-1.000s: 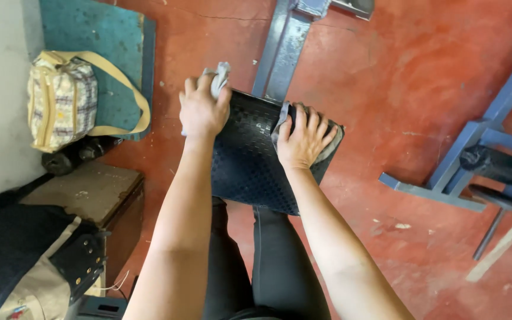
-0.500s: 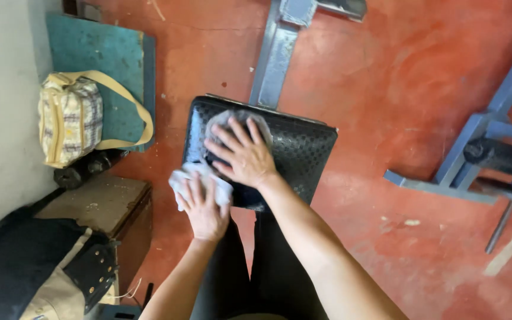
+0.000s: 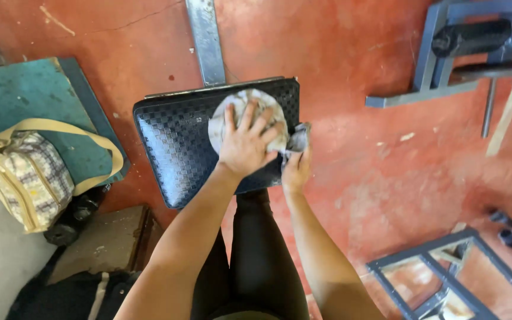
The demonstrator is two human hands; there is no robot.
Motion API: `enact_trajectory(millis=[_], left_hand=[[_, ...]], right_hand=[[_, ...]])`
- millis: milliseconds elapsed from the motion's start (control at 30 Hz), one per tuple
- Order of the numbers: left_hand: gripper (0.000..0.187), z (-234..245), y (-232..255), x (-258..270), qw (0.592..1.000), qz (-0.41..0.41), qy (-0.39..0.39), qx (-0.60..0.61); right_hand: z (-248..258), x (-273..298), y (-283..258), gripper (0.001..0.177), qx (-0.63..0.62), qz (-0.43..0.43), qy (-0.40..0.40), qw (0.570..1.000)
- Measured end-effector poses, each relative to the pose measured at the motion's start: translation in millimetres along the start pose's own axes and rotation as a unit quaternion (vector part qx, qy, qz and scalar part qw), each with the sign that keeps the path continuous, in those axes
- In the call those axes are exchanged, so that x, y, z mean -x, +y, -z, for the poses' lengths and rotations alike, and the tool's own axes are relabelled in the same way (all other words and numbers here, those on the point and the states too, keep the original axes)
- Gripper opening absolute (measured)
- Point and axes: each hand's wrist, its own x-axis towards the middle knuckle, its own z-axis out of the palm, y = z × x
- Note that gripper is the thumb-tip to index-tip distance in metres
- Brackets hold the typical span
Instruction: Wiping down various pieces of weightlifting equipment and benches with rags.
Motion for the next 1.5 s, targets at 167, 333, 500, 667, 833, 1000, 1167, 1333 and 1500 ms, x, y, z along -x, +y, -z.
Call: enact_trajectory(millis=[167,333,500,667,833,1000,1167,1333,1500], left_hand=[[0.055,-18.4,-55.8,-26.8,0.996,0.088,0.010,0.004],[0.051,13.6,-130.7,20.9,0.972,0.235,-0.010,-0.008],[0.051,35.4,-138.9,90.4,0.881,0.393,0.165,0.204],[0.050,10.6,-78.8,154.9,0.748,0.545,0.198,0.322],[0.046,-51.3,-27.5,187.9,0.674,0.649,0.267,0.229],[0.071,0.9,9.3,115.3,0.225,0.752,0.516,0.342],[0.086,-68.1,100.1,76.4,-0.001,0.748,0.366,0.554],[0.088,25.2,125.2,91.5,0.027,0.710,0.224,0.667],[0.073,46.0,130.6,148.1,0.858,0.412,0.104,0.289]], right_hand=[[29.0,71.8,-61.8,0.045,-0.008,0.233,0.063,0.970],[-1.4,119.1,-133.9,0.047,0.096,0.402,-0.052,0.909],[-33.3,48.8,-202.4,0.042,0.087,0.595,-0.161,0.783],[-44.1,-2.6,-205.4,0.046,0.090,0.613,-0.151,0.770],[-8.3,3.0,-155.4,0.050,0.103,0.560,-0.045,0.821],[39.1,49.2,-62.5,0.065,0.100,0.294,-0.015,0.950],[26.9,44.5,1.9,0.059,-0.007,0.237,-0.005,0.972],[9.5,-18.7,73.2,0.046,-0.282,-0.149,-0.133,0.938],[91.4,-3.4,-54.4,0.058,-0.127,0.254,-0.241,0.928]])
